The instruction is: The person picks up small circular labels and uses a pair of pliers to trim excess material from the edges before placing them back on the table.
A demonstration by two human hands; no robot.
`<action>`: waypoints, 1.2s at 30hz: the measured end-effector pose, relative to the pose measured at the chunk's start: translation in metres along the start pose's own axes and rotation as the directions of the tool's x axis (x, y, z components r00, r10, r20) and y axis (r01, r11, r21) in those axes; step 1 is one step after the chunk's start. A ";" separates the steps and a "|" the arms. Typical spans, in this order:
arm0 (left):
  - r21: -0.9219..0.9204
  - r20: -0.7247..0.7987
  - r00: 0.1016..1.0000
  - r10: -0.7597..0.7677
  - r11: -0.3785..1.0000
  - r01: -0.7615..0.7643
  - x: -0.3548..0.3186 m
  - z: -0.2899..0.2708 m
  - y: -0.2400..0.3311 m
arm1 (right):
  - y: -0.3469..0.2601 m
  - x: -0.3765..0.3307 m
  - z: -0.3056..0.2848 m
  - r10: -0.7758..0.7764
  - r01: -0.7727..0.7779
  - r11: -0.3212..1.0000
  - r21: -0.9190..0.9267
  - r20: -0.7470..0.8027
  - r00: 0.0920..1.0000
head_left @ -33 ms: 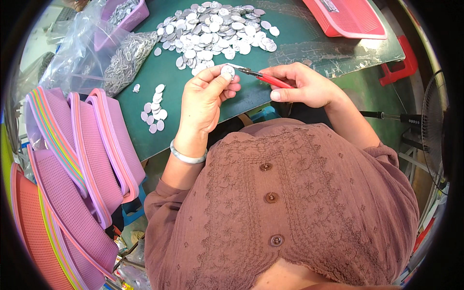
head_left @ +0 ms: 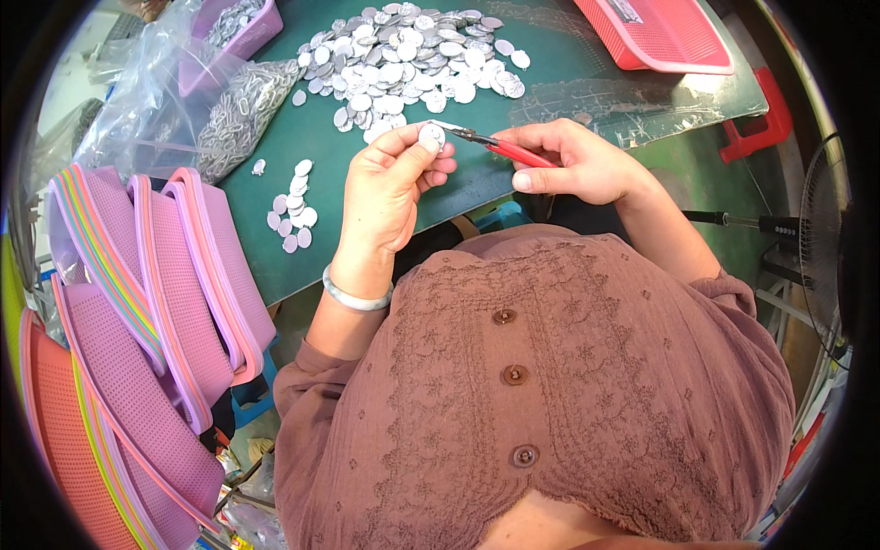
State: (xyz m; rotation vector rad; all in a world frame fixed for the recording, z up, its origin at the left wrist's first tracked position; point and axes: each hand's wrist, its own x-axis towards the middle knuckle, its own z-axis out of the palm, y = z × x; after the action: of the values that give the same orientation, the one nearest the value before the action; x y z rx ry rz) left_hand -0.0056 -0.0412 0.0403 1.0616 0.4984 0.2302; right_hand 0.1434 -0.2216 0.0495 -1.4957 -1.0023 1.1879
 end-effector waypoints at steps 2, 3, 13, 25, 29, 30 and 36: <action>-0.005 0.003 1.000 0.004 1.000 -0.004 0.000 -0.001 0.000 | -0.001 0.000 0.000 0.006 -0.006 1.000 -0.012 0.006 1.000; -0.006 0.004 1.000 0.007 1.000 -0.007 0.000 -0.001 0.000 | -0.001 0.000 0.000 0.008 -0.008 1.000 -0.017 0.009 1.000; 0.015 -0.015 0.999 0.029 0.999 -0.029 -0.003 -0.001 0.000 | -0.002 0.000 0.002 0.010 -0.010 1.000 -0.002 0.029 1.000; -0.182 0.058 0.998 -0.006 0.983 0.016 -0.003 -0.009 -0.009 | 0.002 0.001 0.002 0.075 -0.072 0.993 0.096 -0.032 0.997; -0.228 0.108 0.994 -0.025 0.972 0.049 -0.004 -0.018 -0.007 | 0.005 0.001 -0.002 0.079 -0.070 0.990 0.126 -0.071 0.994; -0.242 0.119 0.993 -0.027 0.969 0.055 -0.005 -0.020 -0.007 | 0.005 0.001 -0.001 0.081 -0.071 0.990 0.124 -0.075 0.994; -0.237 0.088 0.996 -0.023 0.971 0.043 -0.008 -0.025 -0.009 | 0.004 0.001 0.000 0.089 -0.078 0.987 0.138 -0.082 0.993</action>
State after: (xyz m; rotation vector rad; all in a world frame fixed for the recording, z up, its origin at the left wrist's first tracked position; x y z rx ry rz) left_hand -0.0251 -0.0293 0.0246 0.8238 0.4008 0.2096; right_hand 0.1440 -0.2221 0.0452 -1.4812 -0.7915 1.2139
